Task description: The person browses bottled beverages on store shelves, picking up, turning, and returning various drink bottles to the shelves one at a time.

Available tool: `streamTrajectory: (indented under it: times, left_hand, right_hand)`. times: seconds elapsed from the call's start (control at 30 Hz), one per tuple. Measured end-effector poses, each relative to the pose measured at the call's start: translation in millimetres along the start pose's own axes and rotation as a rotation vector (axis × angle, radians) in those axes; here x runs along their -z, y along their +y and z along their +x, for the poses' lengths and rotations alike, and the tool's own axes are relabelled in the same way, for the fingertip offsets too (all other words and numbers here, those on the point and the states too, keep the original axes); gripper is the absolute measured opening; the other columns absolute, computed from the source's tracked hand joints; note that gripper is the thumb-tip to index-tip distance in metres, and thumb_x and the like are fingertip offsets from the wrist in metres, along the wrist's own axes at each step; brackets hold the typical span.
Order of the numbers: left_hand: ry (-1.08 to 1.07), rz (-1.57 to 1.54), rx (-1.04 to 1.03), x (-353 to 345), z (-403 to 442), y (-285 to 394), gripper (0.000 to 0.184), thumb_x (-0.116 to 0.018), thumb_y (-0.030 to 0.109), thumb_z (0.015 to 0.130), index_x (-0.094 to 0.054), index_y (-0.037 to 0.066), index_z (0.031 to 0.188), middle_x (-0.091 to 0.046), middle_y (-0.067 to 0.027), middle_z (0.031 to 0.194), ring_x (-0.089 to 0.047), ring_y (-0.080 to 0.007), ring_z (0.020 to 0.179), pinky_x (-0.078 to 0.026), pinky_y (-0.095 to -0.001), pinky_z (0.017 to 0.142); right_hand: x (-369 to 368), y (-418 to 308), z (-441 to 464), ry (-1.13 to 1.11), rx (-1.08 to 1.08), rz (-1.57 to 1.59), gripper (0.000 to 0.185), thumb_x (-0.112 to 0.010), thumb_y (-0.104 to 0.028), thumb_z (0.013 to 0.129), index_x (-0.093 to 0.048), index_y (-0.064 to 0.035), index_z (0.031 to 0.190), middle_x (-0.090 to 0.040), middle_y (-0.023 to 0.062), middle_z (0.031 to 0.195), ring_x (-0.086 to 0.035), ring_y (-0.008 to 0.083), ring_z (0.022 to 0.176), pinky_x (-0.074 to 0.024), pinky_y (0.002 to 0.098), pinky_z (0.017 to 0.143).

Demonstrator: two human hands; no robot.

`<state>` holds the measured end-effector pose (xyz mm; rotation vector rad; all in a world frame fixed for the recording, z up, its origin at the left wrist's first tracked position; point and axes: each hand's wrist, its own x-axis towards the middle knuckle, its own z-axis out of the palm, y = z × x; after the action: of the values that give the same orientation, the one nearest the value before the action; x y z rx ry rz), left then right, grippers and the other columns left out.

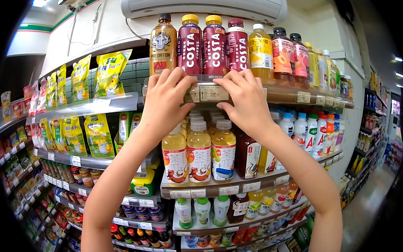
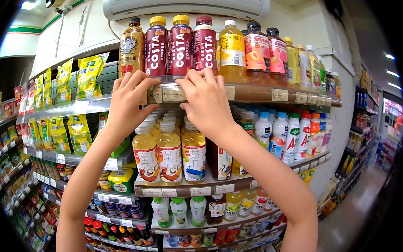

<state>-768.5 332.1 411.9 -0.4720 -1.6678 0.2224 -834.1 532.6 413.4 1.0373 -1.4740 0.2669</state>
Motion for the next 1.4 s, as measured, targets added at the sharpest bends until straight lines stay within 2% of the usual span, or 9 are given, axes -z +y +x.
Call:
streamTrajectory:
  times: [0.4,0.6,0.63,0.77,0.9,1.1,1.4]
  left_hand:
    - [-0.003,0.023,0.065,12,-13,-15,0.065,-0.083,0.012,0.056,-0.058,0.014,0.116,-0.055,-0.0029,0.106,-0.05,-0.0264,0.101,-0.037,-0.0392,0.089]
    - [0.067,0.058,0.025,12,-8,-5,0.067,-0.085,0.021,0.055,-0.058,0.013,0.116,-0.055,-0.0038,0.105,-0.05,-0.0265,0.101,-0.036,-0.0389,0.088]
    - [0.064,0.051,-0.004,13,-5,-2,0.062,-0.082,0.028,0.061,-0.057,0.01,0.116,-0.055,-0.0053,0.105,-0.05,-0.0268,0.102,-0.035,-0.0395,0.089]
    - [0.07,-0.002,-0.123,-1,10,23,0.048,-0.071,0.029,0.074,-0.057,0.009,0.116,-0.056,-0.0082,0.106,-0.05,-0.027,0.103,-0.034,-0.0402,0.091]
    - [0.045,-0.123,-0.177,-27,28,54,0.053,-0.071,0.026,0.074,-0.054,0.005,0.12,-0.055,-0.0095,0.111,-0.05,-0.0272,0.104,-0.034,-0.0418,0.096]
    - [-0.024,-0.051,-0.128,-48,36,71,0.055,-0.071,0.026,0.072,-0.055,0.002,0.119,-0.051,-0.0099,0.113,-0.047,-0.0275,0.107,-0.033,-0.0439,0.097]
    - [0.112,-0.077,-0.097,-55,36,77,0.051,-0.069,0.026,0.076,-0.056,0.004,0.12,-0.053,-0.0089,0.111,-0.048,-0.0269,0.107,-0.033,-0.0428,0.096]
  right_hand:
    - [19,23,-12,0.025,-0.04,-0.071,0.052,-0.078,-0.011,0.067,-0.062,-0.0056,0.116,-0.058,0.0048,0.106,-0.05,0.0244,0.102,-0.0397,0.0373,0.084]
    - [33,36,-20,0.047,-0.087,-0.101,0.054,-0.079,-0.012,0.066,-0.062,-0.0063,0.117,-0.058,0.0047,0.106,-0.05,0.0249,0.101,-0.0399,0.038,0.085]
    - [35,38,-23,0.043,-0.099,-0.103,0.054,-0.079,-0.012,0.066,-0.062,-0.0065,0.117,-0.058,0.0047,0.106,-0.05,0.025,0.101,-0.0398,0.0381,0.086]
    - [41,43,-33,-0.007,-0.139,-0.128,0.055,-0.079,-0.011,0.065,-0.062,-0.0068,0.117,-0.059,0.0043,0.106,-0.05,0.0251,0.103,-0.0392,0.0385,0.087]
    - [39,47,-42,-0.041,-0.175,-0.147,0.053,-0.077,-0.009,0.066,-0.062,-0.007,0.116,-0.059,0.0038,0.108,-0.049,0.0249,0.105,-0.0388,0.0382,0.088]
    - [37,43,-47,-0.044,-0.171,-0.187,0.053,-0.075,-0.008,0.067,-0.06,-0.0055,0.118,-0.058,0.0049,0.112,-0.048,0.0257,0.11,-0.0386,0.0397,0.09]
    - [39,39,-51,0.016,-0.175,-0.165,0.053,-0.073,-0.007,0.069,-0.059,-0.0036,0.12,-0.057,0.007,0.117,-0.048,0.0273,0.111,-0.0389,0.0405,0.093]
